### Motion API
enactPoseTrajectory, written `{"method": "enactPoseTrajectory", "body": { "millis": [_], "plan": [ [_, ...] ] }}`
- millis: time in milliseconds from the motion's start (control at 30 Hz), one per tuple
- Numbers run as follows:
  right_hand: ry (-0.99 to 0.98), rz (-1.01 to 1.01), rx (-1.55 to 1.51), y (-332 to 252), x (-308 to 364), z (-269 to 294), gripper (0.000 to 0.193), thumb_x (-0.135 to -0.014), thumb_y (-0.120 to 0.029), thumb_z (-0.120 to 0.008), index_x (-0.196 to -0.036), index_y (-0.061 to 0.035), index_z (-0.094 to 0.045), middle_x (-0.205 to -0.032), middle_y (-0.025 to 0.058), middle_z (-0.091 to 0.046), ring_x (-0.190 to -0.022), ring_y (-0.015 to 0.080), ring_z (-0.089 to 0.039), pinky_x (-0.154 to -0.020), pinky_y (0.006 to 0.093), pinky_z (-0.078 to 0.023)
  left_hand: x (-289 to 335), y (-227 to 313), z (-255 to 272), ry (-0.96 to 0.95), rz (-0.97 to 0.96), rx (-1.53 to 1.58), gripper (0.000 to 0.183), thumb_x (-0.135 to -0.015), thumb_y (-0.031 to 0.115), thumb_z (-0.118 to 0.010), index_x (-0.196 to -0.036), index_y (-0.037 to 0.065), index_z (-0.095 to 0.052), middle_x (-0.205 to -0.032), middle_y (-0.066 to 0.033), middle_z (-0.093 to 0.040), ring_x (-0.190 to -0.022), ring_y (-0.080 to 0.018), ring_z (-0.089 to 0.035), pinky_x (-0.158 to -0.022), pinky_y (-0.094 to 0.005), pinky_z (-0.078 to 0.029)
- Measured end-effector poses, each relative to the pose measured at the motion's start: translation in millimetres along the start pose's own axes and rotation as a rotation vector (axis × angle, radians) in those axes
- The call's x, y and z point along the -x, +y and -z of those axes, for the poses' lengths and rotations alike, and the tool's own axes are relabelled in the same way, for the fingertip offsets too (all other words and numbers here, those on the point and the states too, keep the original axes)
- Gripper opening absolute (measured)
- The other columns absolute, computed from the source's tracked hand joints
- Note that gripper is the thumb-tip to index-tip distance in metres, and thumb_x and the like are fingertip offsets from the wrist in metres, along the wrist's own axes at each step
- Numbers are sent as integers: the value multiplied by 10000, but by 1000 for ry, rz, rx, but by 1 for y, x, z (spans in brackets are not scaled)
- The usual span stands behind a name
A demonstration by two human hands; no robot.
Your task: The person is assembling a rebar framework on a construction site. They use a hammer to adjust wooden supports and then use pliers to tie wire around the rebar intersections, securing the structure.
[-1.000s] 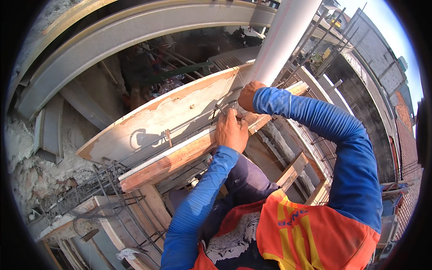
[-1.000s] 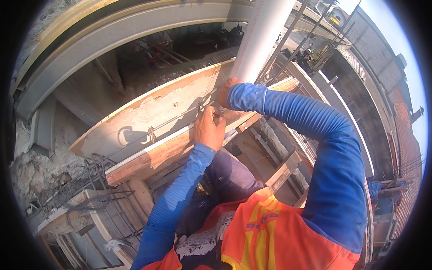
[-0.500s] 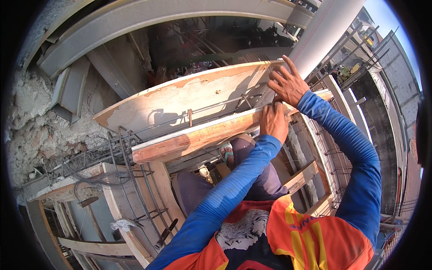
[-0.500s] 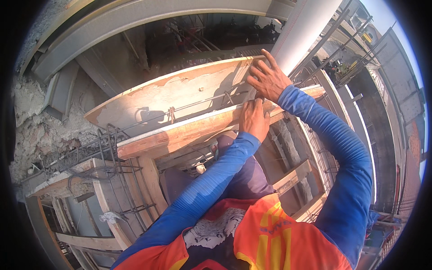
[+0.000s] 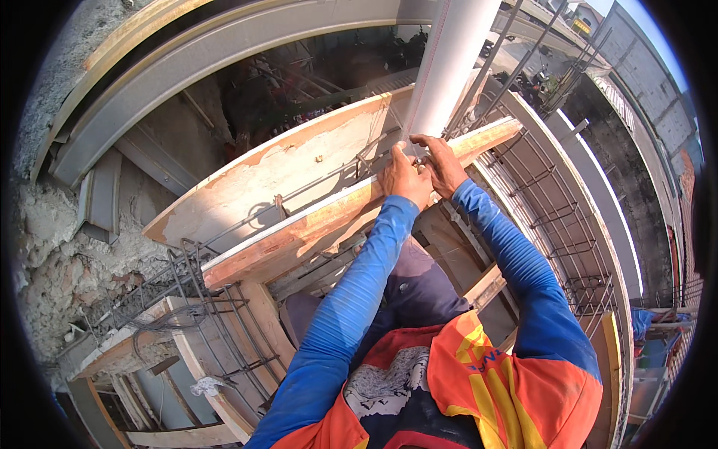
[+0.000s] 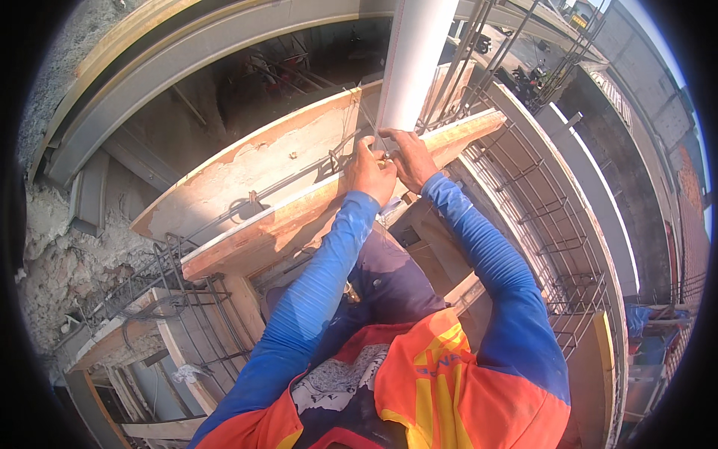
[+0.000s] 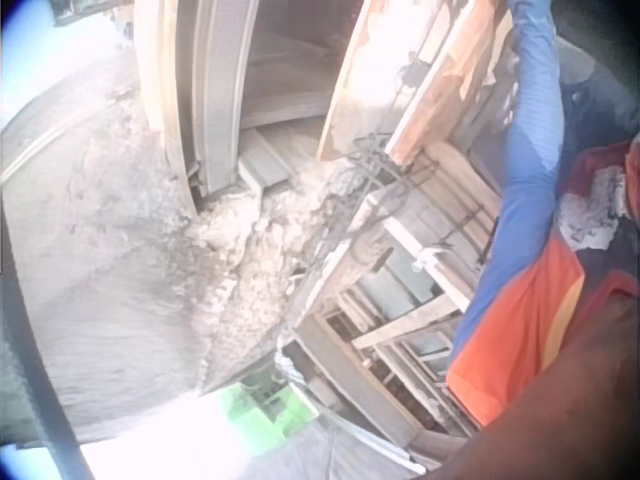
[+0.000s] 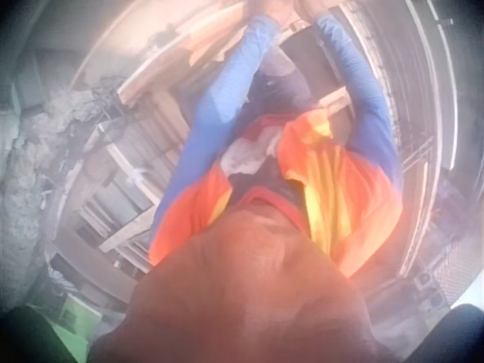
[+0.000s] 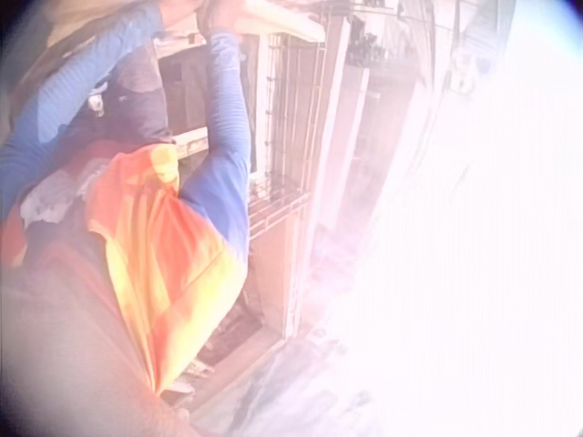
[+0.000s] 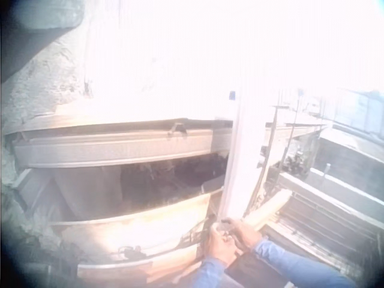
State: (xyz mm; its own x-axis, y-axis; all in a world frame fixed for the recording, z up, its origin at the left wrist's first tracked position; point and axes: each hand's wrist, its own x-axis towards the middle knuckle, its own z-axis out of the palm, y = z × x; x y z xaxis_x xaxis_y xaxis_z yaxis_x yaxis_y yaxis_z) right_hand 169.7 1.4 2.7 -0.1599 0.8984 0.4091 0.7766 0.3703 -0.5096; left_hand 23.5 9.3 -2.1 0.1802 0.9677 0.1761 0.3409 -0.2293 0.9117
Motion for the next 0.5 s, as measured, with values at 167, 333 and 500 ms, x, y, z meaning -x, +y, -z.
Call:
{"method": "enactPoseTrajectory", "body": {
  "millis": [167,333,500],
  "plan": [
    [-14,121,194,-1,6,6,528,-872,-39,-613,-1387,-101,-514,-1421,115,-518,-1285,356,-475,-1123,484,-396,-10,-11,4,-69,-24,-36,568,-847,84,-679,-1355,19,-433,-1151,-187,-723,-1016,-333,-718,-923,-419,-546],
    [-66,246,467,-3,5,20,424,-899,-169,-650,-1307,-85,-571,-1143,63,-675,-1228,276,-542,-1238,524,-255,-9,-8,17,-161,-47,36,534,-852,75,-662,-1340,53,-446,-1157,-200,-722,-1022,-344,-715,-922,-413,-548],
    [-190,354,777,-24,1,38,325,-864,-210,-679,-1157,-96,-595,-1007,18,-696,-1162,226,-569,-1264,539,-205,-5,-4,33,-209,-66,99,482,-882,57,-645,-1324,57,-451,-1140,-202,-728,-1034,-349,-709,-915,-412,-545]
  ]
}}
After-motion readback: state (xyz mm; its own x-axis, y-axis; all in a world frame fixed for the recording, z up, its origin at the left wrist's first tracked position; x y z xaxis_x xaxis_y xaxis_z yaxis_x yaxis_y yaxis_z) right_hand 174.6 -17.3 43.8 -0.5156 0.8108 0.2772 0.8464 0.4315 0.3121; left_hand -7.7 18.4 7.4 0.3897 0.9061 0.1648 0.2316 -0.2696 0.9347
